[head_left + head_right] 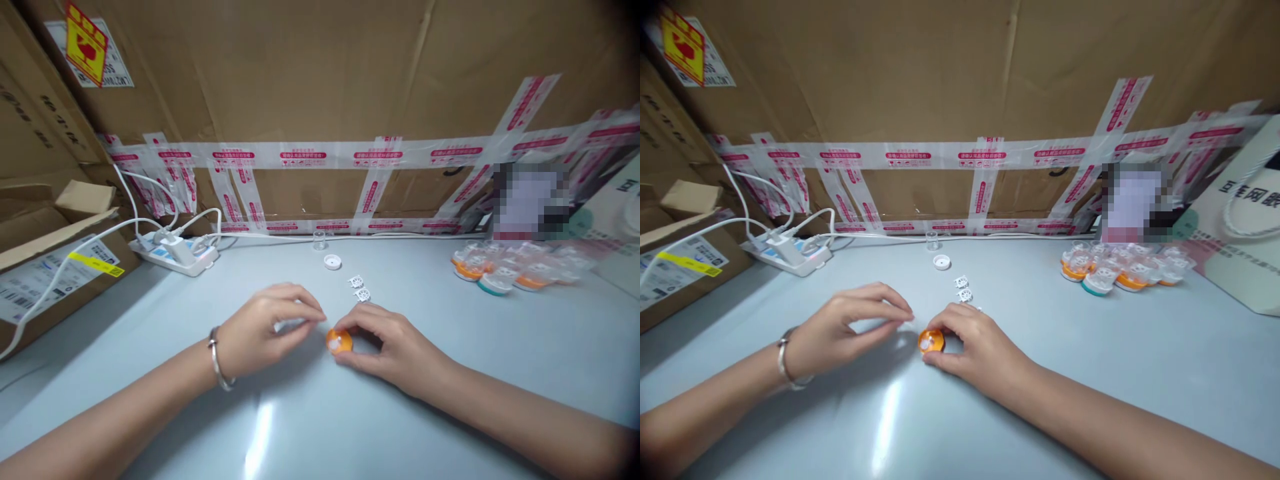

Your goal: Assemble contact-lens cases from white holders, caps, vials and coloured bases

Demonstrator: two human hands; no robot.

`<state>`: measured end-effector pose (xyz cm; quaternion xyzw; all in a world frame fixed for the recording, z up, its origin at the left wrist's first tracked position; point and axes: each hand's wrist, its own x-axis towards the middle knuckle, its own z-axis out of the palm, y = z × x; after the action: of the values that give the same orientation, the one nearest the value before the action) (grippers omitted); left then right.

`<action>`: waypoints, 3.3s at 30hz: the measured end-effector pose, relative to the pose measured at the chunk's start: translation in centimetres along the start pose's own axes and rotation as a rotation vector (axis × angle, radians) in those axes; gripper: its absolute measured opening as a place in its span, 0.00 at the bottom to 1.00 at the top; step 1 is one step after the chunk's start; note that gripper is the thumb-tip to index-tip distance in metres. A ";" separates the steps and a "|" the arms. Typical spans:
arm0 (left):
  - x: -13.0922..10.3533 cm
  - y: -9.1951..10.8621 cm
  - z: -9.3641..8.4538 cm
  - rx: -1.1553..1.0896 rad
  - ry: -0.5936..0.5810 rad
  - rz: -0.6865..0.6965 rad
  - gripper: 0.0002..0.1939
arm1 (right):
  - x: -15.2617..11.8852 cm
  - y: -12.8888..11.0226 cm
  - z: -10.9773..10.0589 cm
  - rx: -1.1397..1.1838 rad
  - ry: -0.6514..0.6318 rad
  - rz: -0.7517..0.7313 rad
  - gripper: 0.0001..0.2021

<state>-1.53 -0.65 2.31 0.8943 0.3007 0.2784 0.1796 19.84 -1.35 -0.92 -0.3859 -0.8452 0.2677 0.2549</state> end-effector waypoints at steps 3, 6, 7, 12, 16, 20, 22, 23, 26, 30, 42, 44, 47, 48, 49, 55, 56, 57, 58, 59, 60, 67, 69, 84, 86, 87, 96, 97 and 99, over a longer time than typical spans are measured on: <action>0.0 -0.4 -3.2 0.046 -0.095 -0.160 0.09 | 0.0 -0.1 0.0 0.001 0.000 0.014 0.06; -0.7 -1.2 -5.7 0.171 -0.430 -0.388 0.06 | 0.1 -0.1 0.0 0.020 -0.004 0.019 0.06; -1.0 -1.4 -6.1 0.206 -0.498 -0.458 0.06 | 0.0 -0.1 0.0 0.026 -0.003 0.020 0.06; -1.6 -2.1 -5.3 0.241 -0.641 -0.627 0.09 | -0.1 0.0 -0.1 0.037 0.005 0.022 0.06; -1.2 -2.1 -4.6 0.261 -0.650 -0.655 0.07 | -0.2 0.1 -0.1 0.042 0.010 0.017 0.07; -1.1 -1.8 -4.7 0.241 -0.636 -0.636 0.04 | -0.1 0.0 -0.1 0.045 0.007 0.012 0.08; -1.2 -1.7 -4.8 0.238 -0.629 -0.612 0.05 | -0.1 0.0 -0.1 0.047 0.009 0.004 0.08; -1.3 -1.7 -4.8 0.247 -0.626 -0.603 0.06 | -0.1 0.0 -0.1 0.048 0.011 0.001 0.09; -1.2 -1.5 -4.5 0.332 -0.595 -0.566 0.10 | -0.1 0.0 -0.3 0.057 0.038 -0.003 0.10; -0.5 -0.6 -3.1 0.354 -0.394 -0.449 0.09 | -0.1 -0.5 -1.0 0.093 0.202 -0.022 0.08; -0.3 4.1 2.2 -0.249 0.311 -0.185 0.03 | -0.9 -3.0 -0.1 0.346 0.298 -0.088 0.08; -0.3 3.8 2.0 -0.248 0.273 -0.195 0.04 | -0.7 -2.8 -0.3 0.328 0.311 -0.095 0.08; -0.5 2.8 1.7 -0.102 0.124 -0.120 0.07 | -0.5 -1.9 -1.1 0.220 0.300 -0.017 0.08; -0.6 2.4 1.6 -0.022 0.063 -0.079 0.08 | -0.5 -1.4 -1.3 0.178 0.291 0.012 0.08; -0.7 2.0 1.7 0.060 0.008 -0.042 0.09 | -0.5 -0.9 -1.5 0.140 0.280 0.030 0.08; -1.2 1.0 2.5 0.302 -0.122 -0.002 0.10 | -0.6 1.2 -1.5 0.018 0.183 -0.112 0.09; -1.2 1.0 2.7 0.311 -0.129 -0.003 0.09 | -0.6 1.3 -1.4 0.005 0.178 -0.139 0.09; -1.2 1.0 2.8 0.318 -0.134 -0.005 0.09 | -0.7 1.3 -1.3 -0.008 0.175 -0.158 0.08; -1.2 1.0 2.9 0.323 -0.141 -0.005 0.09 | -0.7 1.2 -1.2 -0.020 0.169 -0.174 0.08; -1.2 0.9 2.9 0.327 -0.147 -0.004 0.09 | -0.7 1.2 -1.1 -0.033 0.163 -0.189 0.07; -1.2 0.9 3.0 0.331 -0.153 -0.001 0.09 | -0.7 1.1 -1.1 -0.046 0.156 -0.206 0.07; -1.2 0.7 3.4 0.370 -0.137 0.045 0.09 | -1.0 1.1 -0.9 -0.200 0.096 -0.313 0.08; -1.2 0.6 3.5 0.378 -0.116 0.069 0.09 | -1.0 1.2 -1.1 -0.237 0.065 -0.331 0.09; -1.2 0.2 3.2 0.385 -0.121 0.096 0.11 | -1.0 1.9 -1.7 -0.344 -0.005 -0.412 0.10; -1.2 0.2 3.2 0.377 -0.118 0.100 0.12 | -1.0 1.9 -1.7 -0.338 -0.004 -0.409 0.10; -1.2 0.2 3.2 0.372 -0.117 0.103 0.12 | -1.0 1.9 -1.7 -0.334 -0.004 -0.410 0.11; -1.2 0.0 3.2 0.353 -0.108 0.099 0.14 | -0.8 1.9 -1.6 -0.295 0.007 -0.405 0.12; -1.3 0.0 3.2 0.349 -0.106 0.098 0.14 | -0.7 1.8 -1.6 -0.285 0.007 -0.404 0.12; -1.3 0.0 3.2 0.340 -0.109 0.095 0.13 | -0.6 1.6 -1.7 -0.266 0.007 -0.398 0.11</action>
<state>-0.42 -1.95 -0.67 0.9387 0.2907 0.1828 0.0283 22.10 -0.53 -0.90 -0.2427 -0.9316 0.0973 0.2525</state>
